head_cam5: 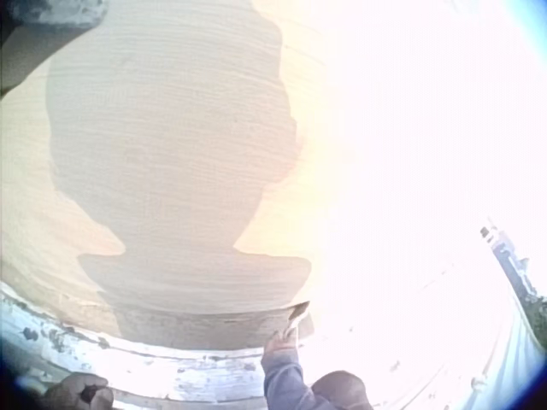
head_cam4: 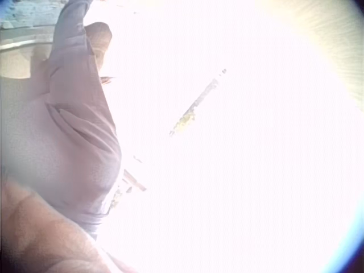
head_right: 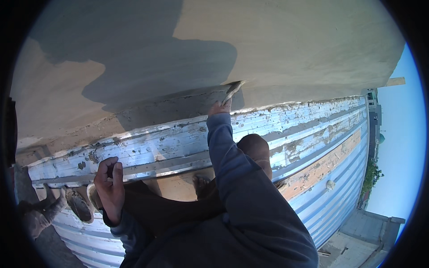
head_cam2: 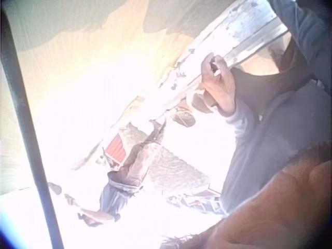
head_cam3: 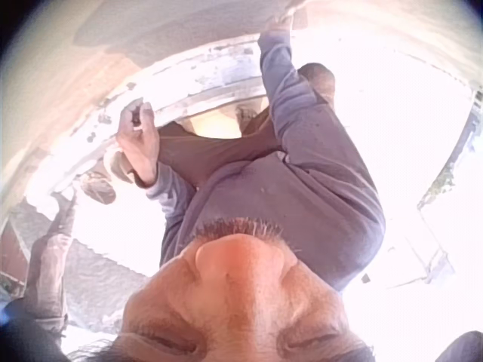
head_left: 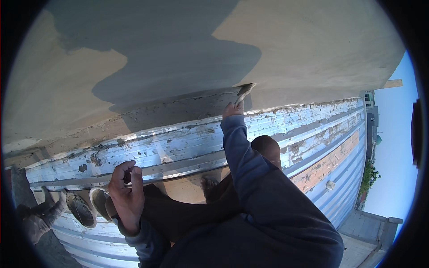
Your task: The person repeatedly dips a brush into a bucket and applies liquid across a plastered wall surface while moving along the roof.
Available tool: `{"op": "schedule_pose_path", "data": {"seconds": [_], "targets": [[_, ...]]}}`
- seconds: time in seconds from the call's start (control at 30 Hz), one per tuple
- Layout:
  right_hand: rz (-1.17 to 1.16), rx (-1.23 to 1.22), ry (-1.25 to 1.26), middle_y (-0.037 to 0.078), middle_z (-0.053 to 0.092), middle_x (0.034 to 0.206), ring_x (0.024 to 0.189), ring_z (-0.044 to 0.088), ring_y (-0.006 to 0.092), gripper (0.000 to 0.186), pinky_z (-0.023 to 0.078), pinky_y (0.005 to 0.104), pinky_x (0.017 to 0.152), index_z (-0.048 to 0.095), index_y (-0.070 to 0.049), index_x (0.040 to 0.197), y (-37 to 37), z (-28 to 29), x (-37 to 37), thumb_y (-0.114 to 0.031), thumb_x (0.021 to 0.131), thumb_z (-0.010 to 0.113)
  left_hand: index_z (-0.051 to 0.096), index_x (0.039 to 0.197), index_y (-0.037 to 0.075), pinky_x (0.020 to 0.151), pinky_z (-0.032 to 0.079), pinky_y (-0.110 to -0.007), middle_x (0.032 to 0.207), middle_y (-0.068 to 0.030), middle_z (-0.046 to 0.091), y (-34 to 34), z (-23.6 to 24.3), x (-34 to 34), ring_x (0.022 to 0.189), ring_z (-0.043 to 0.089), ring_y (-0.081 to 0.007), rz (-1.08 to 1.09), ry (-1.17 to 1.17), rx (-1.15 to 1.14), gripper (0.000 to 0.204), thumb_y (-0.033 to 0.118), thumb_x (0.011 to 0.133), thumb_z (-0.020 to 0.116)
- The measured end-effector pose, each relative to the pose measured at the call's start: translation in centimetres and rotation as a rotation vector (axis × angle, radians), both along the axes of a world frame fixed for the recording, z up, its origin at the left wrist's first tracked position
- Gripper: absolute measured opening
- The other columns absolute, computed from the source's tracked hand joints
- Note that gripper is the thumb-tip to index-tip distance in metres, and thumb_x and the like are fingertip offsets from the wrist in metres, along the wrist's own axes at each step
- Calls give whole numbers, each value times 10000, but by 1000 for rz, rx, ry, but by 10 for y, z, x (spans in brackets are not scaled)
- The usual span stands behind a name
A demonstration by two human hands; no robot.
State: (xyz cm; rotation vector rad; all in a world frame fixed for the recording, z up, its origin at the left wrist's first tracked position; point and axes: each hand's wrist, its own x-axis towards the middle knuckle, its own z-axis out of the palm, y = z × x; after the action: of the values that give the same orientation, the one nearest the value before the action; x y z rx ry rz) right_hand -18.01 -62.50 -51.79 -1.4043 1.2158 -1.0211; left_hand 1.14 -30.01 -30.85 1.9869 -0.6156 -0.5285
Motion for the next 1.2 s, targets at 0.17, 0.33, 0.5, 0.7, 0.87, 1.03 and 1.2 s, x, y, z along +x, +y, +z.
{"op": "schedule_pose_path", "data": {"seconds": [0.17, 0.33, 0.5, 0.7, 0.87, 1.03, 1.2], "targets": [[153, 90, 460, 252, 589, 1212, 1122, 576, 382, 569, 439, 377, 975, 436, -24, 1407, 121, -14, 45, -64, 848, 533, 621, 1017, -28, 622, 471, -279, 772, -112, 649, -6, -5, 3, 680, 591, -140, -17, 3, 44, 187, 125, 912, 641], [-426, 40, -15, 213, 627, 1123, 963, 639, 296, 529, 497, 372, 856, 471, 16, 1330, 11, 26, -23, 61, 805, 421, 622, 1009, -26, 611, 473, -285, 757, -106, 645, 11, -2, 1, 677, 595, -138, 55, -8, -39, 176, 120, 912, 638], [21, -39, 154, 242, 555, 1233, 1093, 585, 361, 559, 450, 385, 959, 360, 34, 1395, 50, 5, 48, 20, 843, 446, 621, 1008, -26, 604, 474, -286, 766, -110, 643, 15, 3, 1, 664, 586, -140, 38, 13, 1, 172, 113, 909, 641], [418, -45, 314, 288, 562, 1250, 1165, 557, 425, 564, 439, 416, 993, 415, 2, 1409, 221, -18, 122, -71, 857, 506, 621, 1010, -27, 582, 462, -280, 766, -101, 639, 13, 3, 1, 641, 574, -138, 38, -25, -27, 170, 106, 906, 642], [-44, 169, 390, 207, 633, 1150, 957, 617, 314, 529, 475, 374, 871, 486, 12, 1352, 89, 37, 26, -36, 826, 534, 624, 1009, -14, 568, 457, -281, 747, -96, 625, 37, 14, 2, 613, 563, -143, 88, 10, -67, 174, 109, 891, 661], [120, 185, 241, 65, 615, 946, 761, 549, 139, 486, 463, 284, 693, 516, 16, 1332, 99, 28, 15, 8, 847, 491, 614, 984, 20, 629, 513, -406, 809, -146, 655, 60, 18, 9, 702, 642, -335, 2, -149, -113, 208, 141, 832, 690], [989, 261, 481, 101, 692, 862, 746, 625, 166, 426, 502, 323, 703, 583, -48, 1288, 275, 9, 130, -288, 936, 580, 593, 982, 19, 651, 507, -383, 792, -121, 611, 77, 25, 8, 710, 623, -307, 18, -220, -137, 230, 172, 835, 681]]}}
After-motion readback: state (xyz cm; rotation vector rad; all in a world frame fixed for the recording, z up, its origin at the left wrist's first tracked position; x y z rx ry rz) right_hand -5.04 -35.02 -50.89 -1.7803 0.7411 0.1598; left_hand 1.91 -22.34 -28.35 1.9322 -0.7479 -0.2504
